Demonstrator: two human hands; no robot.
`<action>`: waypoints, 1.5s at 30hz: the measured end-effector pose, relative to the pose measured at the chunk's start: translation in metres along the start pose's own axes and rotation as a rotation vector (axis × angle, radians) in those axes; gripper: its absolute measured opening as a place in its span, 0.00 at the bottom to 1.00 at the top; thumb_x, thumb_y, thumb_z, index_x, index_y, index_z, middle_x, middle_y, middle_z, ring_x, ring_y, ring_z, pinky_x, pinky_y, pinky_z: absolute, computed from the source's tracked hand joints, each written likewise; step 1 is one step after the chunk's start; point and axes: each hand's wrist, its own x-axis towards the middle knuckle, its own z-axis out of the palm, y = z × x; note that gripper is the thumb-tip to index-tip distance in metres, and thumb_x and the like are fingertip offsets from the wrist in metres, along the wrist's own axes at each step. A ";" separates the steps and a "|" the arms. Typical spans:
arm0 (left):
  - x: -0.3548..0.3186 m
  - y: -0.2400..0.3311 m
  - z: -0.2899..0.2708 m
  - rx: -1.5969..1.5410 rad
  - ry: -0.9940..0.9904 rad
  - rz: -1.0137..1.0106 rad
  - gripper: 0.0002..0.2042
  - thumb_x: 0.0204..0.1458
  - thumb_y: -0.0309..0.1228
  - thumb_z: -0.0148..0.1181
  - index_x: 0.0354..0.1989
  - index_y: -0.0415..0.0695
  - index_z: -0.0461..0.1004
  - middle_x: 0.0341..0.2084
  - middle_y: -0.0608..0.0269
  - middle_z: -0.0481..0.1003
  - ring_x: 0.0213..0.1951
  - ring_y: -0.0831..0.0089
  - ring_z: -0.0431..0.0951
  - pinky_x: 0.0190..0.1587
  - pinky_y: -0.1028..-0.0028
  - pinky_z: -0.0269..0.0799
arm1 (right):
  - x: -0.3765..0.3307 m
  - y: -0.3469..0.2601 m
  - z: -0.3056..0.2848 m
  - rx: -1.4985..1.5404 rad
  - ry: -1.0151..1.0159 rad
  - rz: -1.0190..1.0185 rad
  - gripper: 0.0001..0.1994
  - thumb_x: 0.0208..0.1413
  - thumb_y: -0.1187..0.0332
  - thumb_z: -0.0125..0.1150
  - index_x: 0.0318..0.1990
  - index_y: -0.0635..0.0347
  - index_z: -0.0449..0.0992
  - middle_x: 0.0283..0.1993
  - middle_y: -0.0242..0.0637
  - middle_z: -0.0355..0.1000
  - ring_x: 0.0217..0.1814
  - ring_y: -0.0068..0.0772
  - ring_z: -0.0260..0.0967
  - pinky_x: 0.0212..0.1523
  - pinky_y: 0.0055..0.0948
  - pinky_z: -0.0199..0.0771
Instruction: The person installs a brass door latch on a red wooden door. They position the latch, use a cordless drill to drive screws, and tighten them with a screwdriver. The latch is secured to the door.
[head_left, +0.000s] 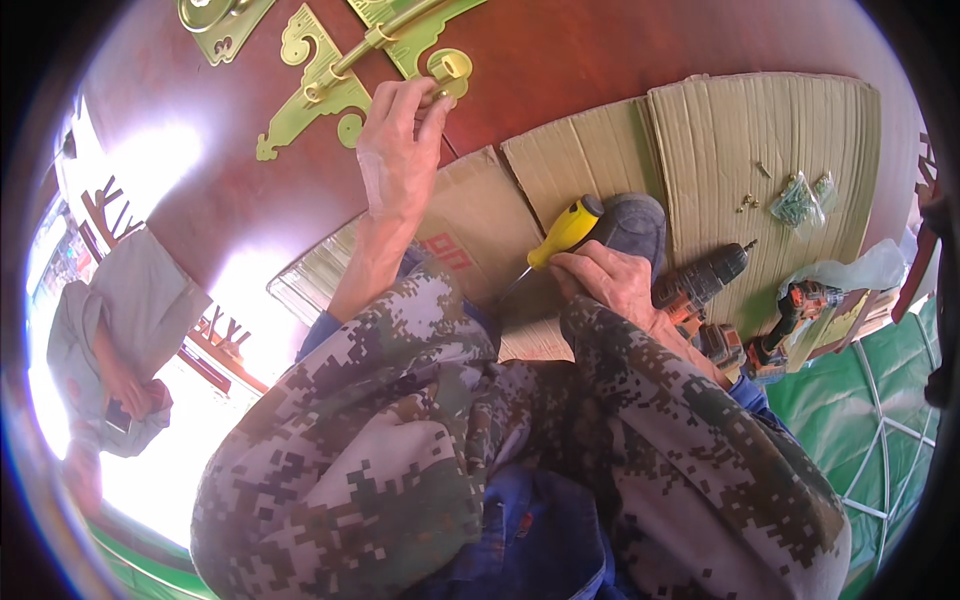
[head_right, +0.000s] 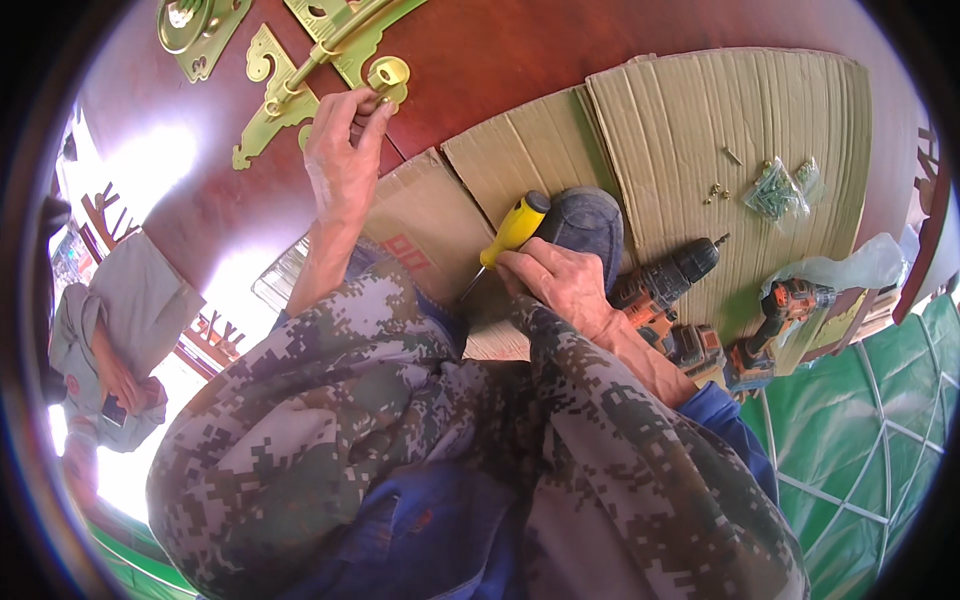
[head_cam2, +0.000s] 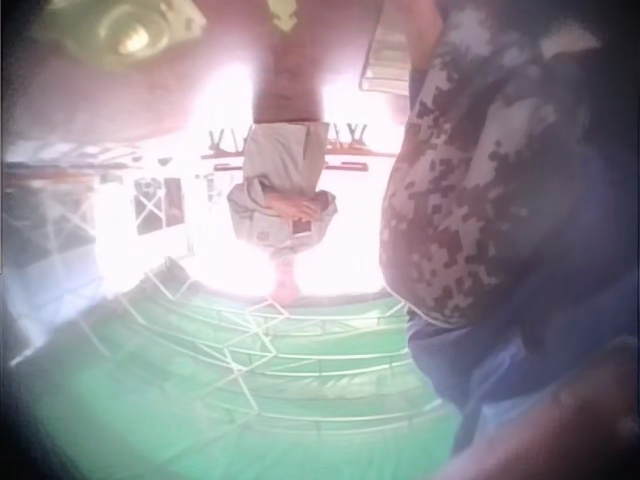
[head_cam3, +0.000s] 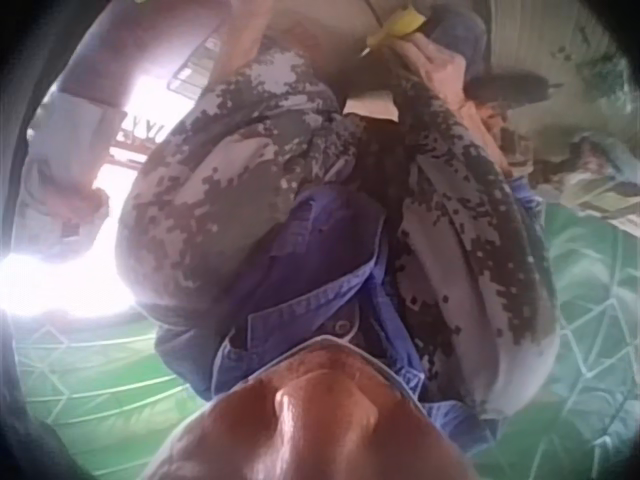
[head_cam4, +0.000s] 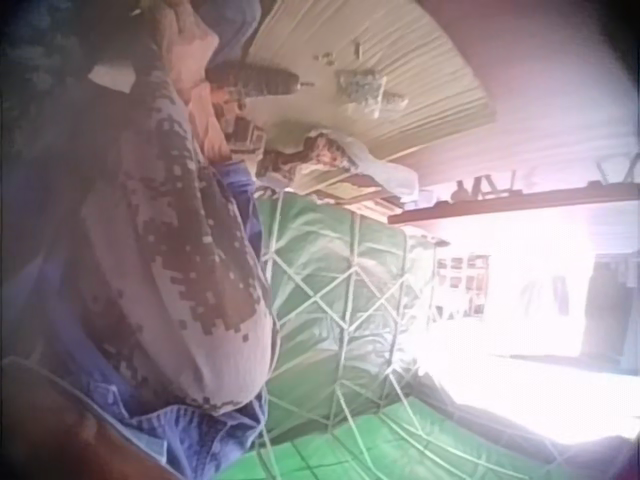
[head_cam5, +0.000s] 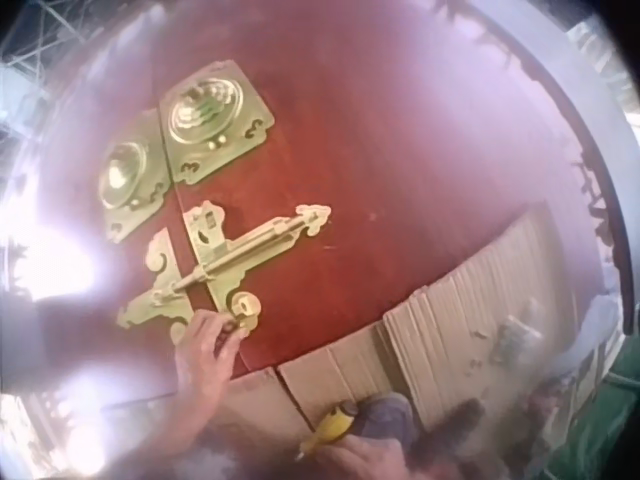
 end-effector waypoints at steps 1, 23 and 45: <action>0.000 -0.001 0.000 0.010 -0.001 0.005 0.07 0.58 0.26 0.68 0.44 0.42 0.79 0.37 0.59 0.77 0.35 0.65 0.82 0.38 0.66 0.79 | 0.001 -0.001 -0.001 -0.003 -0.008 0.006 0.13 0.48 0.77 0.76 0.41 0.57 0.81 0.31 0.34 0.75 0.28 0.35 0.78 0.27 0.31 0.79; -0.003 0.000 0.001 -0.133 0.040 -0.094 0.09 0.57 0.26 0.71 0.43 0.39 0.79 0.37 0.59 0.77 0.34 0.71 0.83 0.38 0.70 0.80 | 0.000 -0.003 0.002 -0.021 -0.006 0.028 0.12 0.48 0.77 0.75 0.40 0.58 0.81 0.30 0.35 0.76 0.27 0.36 0.78 0.27 0.33 0.79; -0.004 0.001 0.006 -0.021 0.117 -0.047 0.05 0.57 0.25 0.69 0.38 0.40 0.80 0.35 0.59 0.77 0.34 0.66 0.80 0.38 0.67 0.77 | 0.002 -0.001 0.002 -0.012 -0.021 0.032 0.12 0.49 0.76 0.74 0.42 0.58 0.81 0.33 0.35 0.76 0.30 0.36 0.80 0.29 0.33 0.80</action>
